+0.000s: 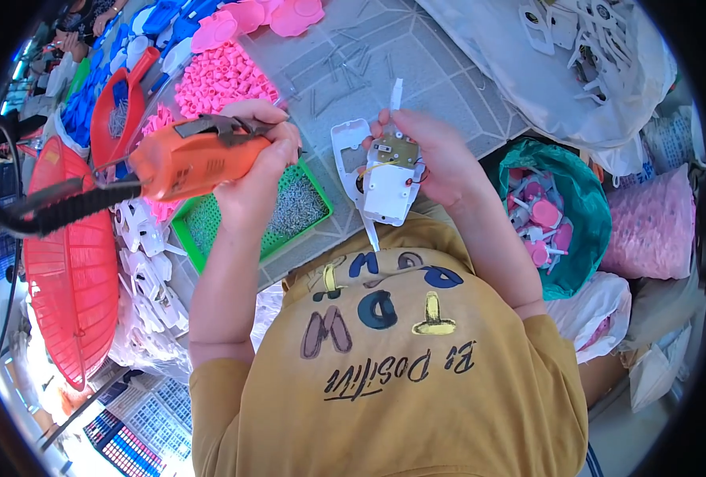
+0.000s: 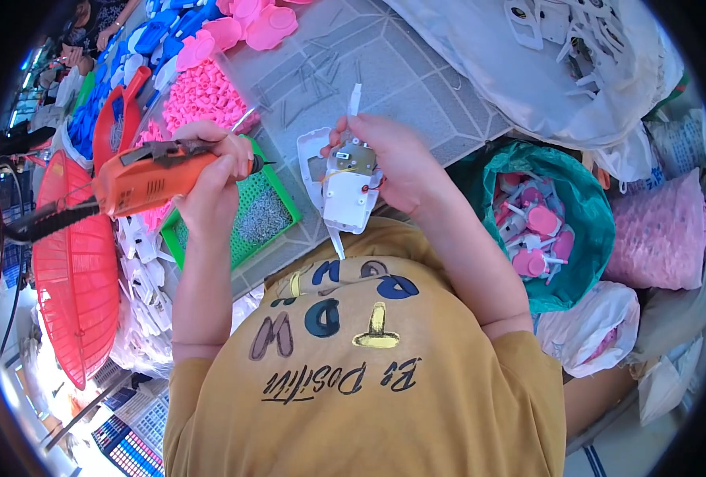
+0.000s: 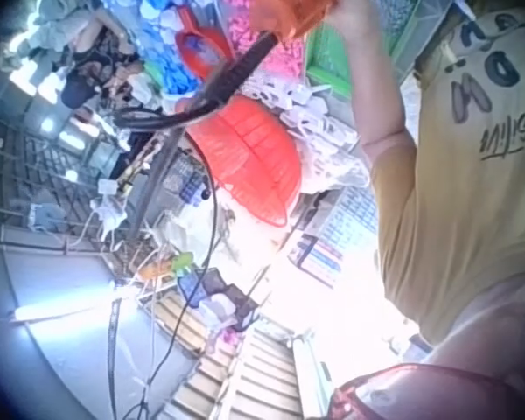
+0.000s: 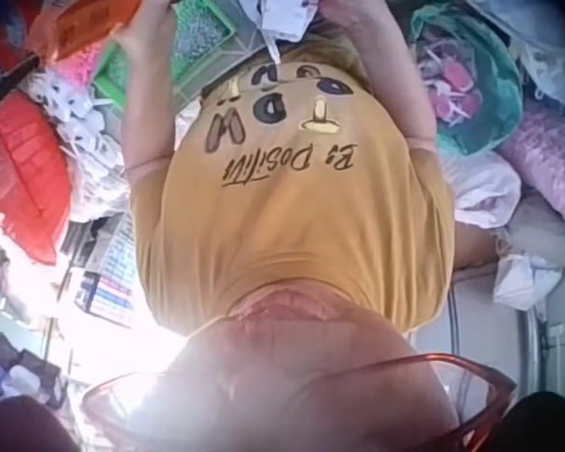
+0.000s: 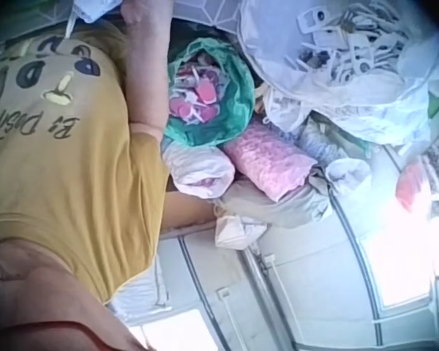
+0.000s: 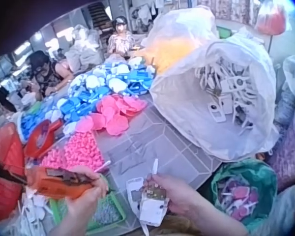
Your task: Assembling toy walkie-talkie devices by putting components into the plastic shells and securing them with a glue gun.
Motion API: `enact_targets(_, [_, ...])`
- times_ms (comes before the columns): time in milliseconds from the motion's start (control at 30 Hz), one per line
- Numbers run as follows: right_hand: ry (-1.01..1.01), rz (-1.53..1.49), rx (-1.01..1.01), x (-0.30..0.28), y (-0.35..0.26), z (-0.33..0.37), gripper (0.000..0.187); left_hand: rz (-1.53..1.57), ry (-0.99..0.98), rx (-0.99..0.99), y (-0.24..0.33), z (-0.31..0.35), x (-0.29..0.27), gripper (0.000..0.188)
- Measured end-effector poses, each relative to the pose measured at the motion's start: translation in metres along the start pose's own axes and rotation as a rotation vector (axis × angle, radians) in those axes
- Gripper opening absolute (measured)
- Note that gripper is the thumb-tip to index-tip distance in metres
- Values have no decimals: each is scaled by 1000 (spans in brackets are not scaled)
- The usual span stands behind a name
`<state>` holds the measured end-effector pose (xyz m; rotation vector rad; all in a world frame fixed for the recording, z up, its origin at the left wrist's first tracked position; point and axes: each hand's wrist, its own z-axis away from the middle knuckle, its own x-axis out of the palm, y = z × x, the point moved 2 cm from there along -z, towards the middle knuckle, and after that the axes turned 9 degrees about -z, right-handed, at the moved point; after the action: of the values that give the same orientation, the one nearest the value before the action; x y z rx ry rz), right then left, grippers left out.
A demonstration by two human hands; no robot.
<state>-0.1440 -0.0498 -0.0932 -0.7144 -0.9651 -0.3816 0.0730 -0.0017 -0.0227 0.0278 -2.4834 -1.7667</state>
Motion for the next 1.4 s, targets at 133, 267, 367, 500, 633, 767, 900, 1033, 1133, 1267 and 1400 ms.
enact_targets(133, [-14, -4, 26, 7, 6, -2, 22, 49, -31, 7, -9, -3, -1, 31])
enact_targets(267, [-24, 13, 28, 8, 9, -5, 22, 47, -22, 49, -15, -4, 0, 32])
enact_targets(367, [-11, 24, 42, 11, 11, -5, 22, 43, -21, 76, -16, -4, 0, 32])
enact_targets(500, [14, 25, 49, 12, 10, -5, 22, 43, -24, 41, -18, -4, -2, 32])
enact_targets(633, [29, 43, 47, 13, 9, -5, 23, 12, 21, 56, -14, -3, -3, 33])
enact_targets(767, [9, 45, 34, 13, 8, -5, 23, 72, 30, 114, 5, -4, 2, 33])
enact_targets(900, [11, 71, 31, 15, 11, -7, 22, 130, -37, 257, 36, -9, 14, 32])
enact_targets(1033, [15, 89, 101, 25, 11, -6, 23, 159, -130, 332, 45, -15, 29, 33])
enact_targets(1133, [106, 52, 119, 35, 10, -3, 21, 226, -211, 344, 40, -19, 39, 30])
enact_targets(1267, [173, 1, 158, 36, 7, -2, 20, 233, -203, 299, 33, -20, 46, 30])
enact_targets(1400, [160, -9, 157, 32, 9, -5, 19, 226, -195, 299, 27, -22, 48, 29])
